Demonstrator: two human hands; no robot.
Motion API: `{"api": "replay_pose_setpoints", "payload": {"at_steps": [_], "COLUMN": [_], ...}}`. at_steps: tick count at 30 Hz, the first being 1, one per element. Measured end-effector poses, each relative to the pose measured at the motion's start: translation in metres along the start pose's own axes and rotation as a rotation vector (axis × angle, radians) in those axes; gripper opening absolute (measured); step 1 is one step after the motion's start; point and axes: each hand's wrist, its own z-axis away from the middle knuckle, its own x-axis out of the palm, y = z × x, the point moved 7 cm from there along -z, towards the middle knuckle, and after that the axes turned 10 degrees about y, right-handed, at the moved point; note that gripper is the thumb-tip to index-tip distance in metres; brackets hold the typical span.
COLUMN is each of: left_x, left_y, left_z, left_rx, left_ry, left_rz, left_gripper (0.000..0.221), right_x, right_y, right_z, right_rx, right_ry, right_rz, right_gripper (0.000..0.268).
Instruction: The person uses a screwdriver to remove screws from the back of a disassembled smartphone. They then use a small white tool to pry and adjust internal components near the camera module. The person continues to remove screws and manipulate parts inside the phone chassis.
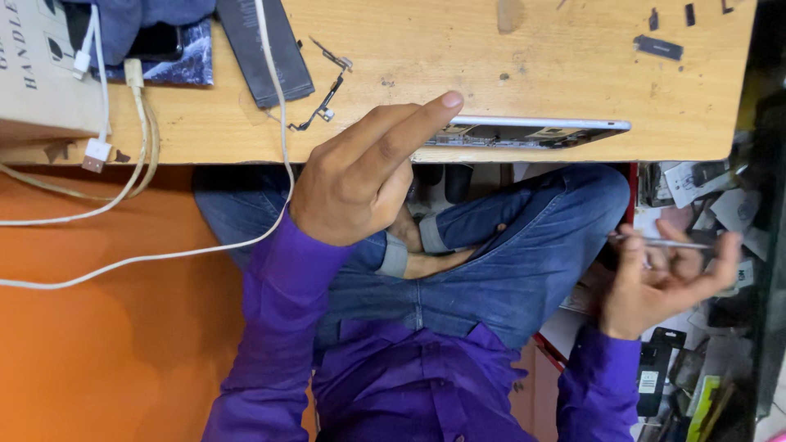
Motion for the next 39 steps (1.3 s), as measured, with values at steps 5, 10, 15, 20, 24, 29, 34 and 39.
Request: {"api": "replay_pose_setpoints", "payload": {"at_steps": [5, 10, 15, 20, 24, 29, 34, 39], "left_x": [0.003, 0.004, 0.005, 0.004, 0.004, 0.003, 0.003, 0.005], "left_y": [0.003, 0.006, 0.005, 0.004, 0.003, 0.005, 0.004, 0.003], "left_z": [-0.005, -0.007, -0.009, -0.010, -0.008, -0.008, -0.006, -0.005], "left_rx": [-0.020, -0.024, -0.047, -0.036, -0.046, -0.061, -0.060, -0.058], "left_ry": [0.054, 0.116, 0.134, 0.135, 0.117, 0.118, 0.116, 0.112], "left_rz": [0.005, -0.034, -0.017, -0.023, -0.020, 0.000, -0.007, -0.013], "left_gripper": [0.063, 0.059, 0.058, 0.058, 0.058, 0.060, 0.064, 0.066], "right_x": [0.044, 0.141, 0.221, 0.236, 0.236, 0.235, 0.232, 0.235], "right_y": [-0.056, -0.121, -0.156, -0.158, -0.156, -0.153, -0.151, -0.141], "right_z": [-0.080, -0.142, -0.157, -0.159, -0.153, -0.155, -0.156, -0.158], "right_rx": [0.081, -0.178, -0.592, -0.581, -0.614, -0.553, -0.541, -0.539], "right_ry": [0.170, -0.199, -0.459, -0.457, -0.468, -0.487, -0.508, -0.511], "right_rz": [-0.475, -0.554, -0.302, -0.268, -0.267, -0.305, -0.310, -0.282], "right_gripper": [0.102, 0.099, 0.061, 0.046, 0.046, 0.046, 0.044, 0.042]}}
